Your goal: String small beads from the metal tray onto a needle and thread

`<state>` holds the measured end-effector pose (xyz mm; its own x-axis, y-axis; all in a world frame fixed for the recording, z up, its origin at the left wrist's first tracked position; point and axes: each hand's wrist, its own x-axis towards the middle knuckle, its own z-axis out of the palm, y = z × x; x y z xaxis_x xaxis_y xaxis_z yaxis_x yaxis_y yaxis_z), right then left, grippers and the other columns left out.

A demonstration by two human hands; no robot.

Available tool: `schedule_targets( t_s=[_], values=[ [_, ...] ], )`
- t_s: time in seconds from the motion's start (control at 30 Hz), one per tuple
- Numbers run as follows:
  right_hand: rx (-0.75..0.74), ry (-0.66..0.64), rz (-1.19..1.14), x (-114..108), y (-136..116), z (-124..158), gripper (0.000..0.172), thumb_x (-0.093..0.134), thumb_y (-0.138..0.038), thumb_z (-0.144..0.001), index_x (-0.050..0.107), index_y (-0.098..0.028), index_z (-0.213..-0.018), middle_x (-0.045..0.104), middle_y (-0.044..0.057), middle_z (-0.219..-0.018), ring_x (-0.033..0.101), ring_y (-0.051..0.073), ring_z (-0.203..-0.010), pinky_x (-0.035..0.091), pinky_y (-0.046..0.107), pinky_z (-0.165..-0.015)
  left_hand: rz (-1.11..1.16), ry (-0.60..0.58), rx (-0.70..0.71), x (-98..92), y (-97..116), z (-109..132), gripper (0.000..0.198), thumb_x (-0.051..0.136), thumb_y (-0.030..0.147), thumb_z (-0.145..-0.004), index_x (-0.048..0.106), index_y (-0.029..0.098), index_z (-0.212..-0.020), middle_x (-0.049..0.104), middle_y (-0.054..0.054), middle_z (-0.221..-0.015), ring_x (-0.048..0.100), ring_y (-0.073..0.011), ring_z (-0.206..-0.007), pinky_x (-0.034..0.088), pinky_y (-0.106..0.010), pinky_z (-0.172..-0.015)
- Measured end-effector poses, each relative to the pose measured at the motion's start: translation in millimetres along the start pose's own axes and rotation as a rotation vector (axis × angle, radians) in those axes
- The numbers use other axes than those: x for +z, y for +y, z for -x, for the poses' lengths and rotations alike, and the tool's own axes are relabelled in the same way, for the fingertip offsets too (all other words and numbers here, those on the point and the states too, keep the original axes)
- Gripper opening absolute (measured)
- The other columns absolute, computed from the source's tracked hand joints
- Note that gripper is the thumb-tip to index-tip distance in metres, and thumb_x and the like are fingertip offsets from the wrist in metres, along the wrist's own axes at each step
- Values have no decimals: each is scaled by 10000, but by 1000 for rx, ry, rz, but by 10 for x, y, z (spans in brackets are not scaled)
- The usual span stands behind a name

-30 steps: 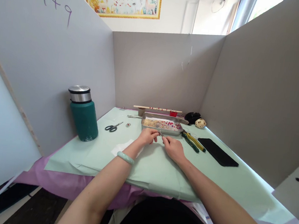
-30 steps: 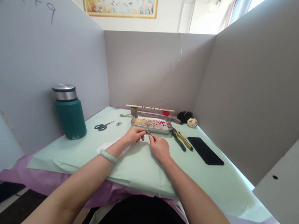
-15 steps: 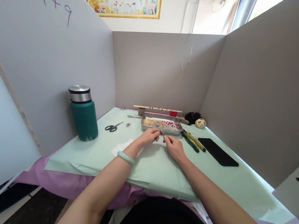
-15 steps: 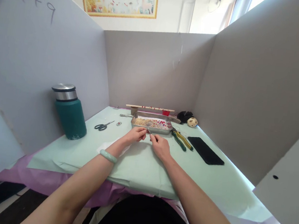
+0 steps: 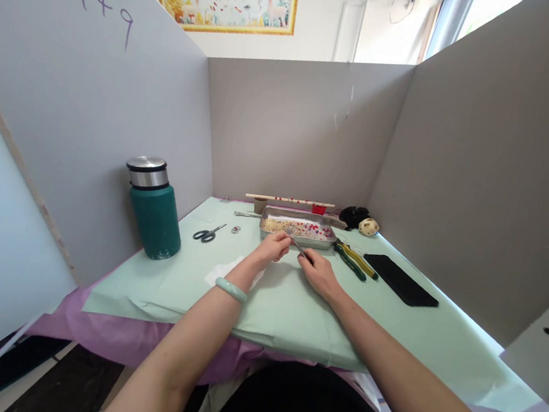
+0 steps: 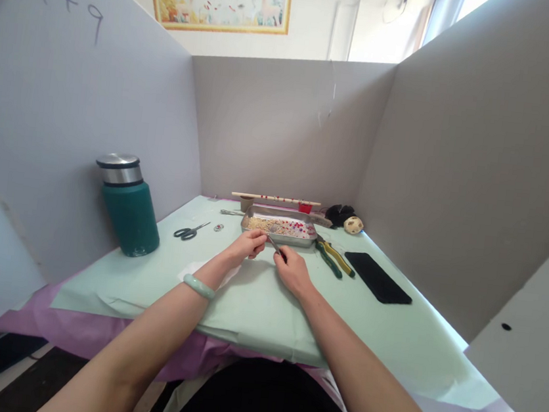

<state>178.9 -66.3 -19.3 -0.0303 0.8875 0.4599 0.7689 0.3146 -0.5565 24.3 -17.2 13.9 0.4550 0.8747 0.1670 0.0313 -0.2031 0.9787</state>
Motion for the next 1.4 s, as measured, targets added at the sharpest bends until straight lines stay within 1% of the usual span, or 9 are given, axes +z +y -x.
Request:
schedule_targets(
  t_s=[0.23, 0.33, 0.47, 0.63, 0.87, 1.1, 1.27, 1.4],
  values=[
    [-17, 45, 45, -6, 14, -17, 228, 511, -315, -902, 593, -152, -1038, 618, 53, -1028, 597, 169, -910, 486, 383, -812, 4, 25, 15, -18, -19, -21, 111, 480, 244, -835, 517, 151, -784, 370, 83, -434, 277, -37, -341, 187, -168, -362],
    [-17, 58, 60, -2, 14, -12, 229, 508, -313, -904, 592, -159, -1050, 616, 55, -1041, 596, 170, -918, 485, 384, -817, 2, 39, 38, -18, -30, -30, 104, 482, 232, -832, 514, 152, -775, 379, 84, -426, 284, -38, -336, 199, -167, -360],
    [-22, 77, 71, 3, 19, 5, 224, 497, -317, -910, 598, -160, -1033, 622, 51, -1021, 599, 162, -901, 488, 374, -810, -5, 53, 71, -19, -40, -36, 90, 484, 223, -831, 526, 148, -805, 386, 89, -424, 296, -36, -332, 221, -162, -360],
    [-19, 98, 94, 10, 37, 14, 233, 492, -340, -910, 606, -152, -986, 630, 40, -958, 605, 151, -844, 496, 354, -773, -26, 48, 102, -25, -49, -48, 94, 477, 212, -830, 535, 139, -827, 461, 70, -476, 342, -34, -341, 260, -159, -359],
    [-16, 116, 115, 26, 57, 4, 237, 493, -346, -909, 605, -149, -975, 630, 37, -939, 605, 146, -826, 498, 346, -758, -62, 20, 133, -23, -62, -44, 83, 525, 204, -804, 545, 124, -817, 524, 55, -523, 379, -26, -348, 314, -162, -384],
    [-14, 119, 123, 32, 65, 3, 238, 492, -347, -909, 605, -148, -974, 631, 35, -932, 606, 143, -811, 501, 341, -748, -80, 33, 149, -32, -77, -48, 74, 551, 166, -770, 533, 123, -827, 557, 50, -547, 405, -26, -350, 329, -167, -395],
    [-17, 116, 126, 35, 71, 2, 234, 492, -344, -910, 607, -150, -970, 632, 35, -935, 606, 143, -816, 502, 339, -750, -94, 44, 149, -25, -86, -55, 85, 568, 151, -748, 526, 128, -818, 560, 54, -546, 397, -22, -339, 325, -166, -384],
    [-14, 114, 128, 36, 76, 2, 232, 492, -344, -909, 608, -150, -959, 632, 33, -923, 606, 140, -803, 502, 335, -742, -97, 40, 149, -17, -82, -47, 85, 554, 183, -769, 523, 132, -830, 584, 39, -577, 405, -26, -341, 336, -170, -382]
  ],
)
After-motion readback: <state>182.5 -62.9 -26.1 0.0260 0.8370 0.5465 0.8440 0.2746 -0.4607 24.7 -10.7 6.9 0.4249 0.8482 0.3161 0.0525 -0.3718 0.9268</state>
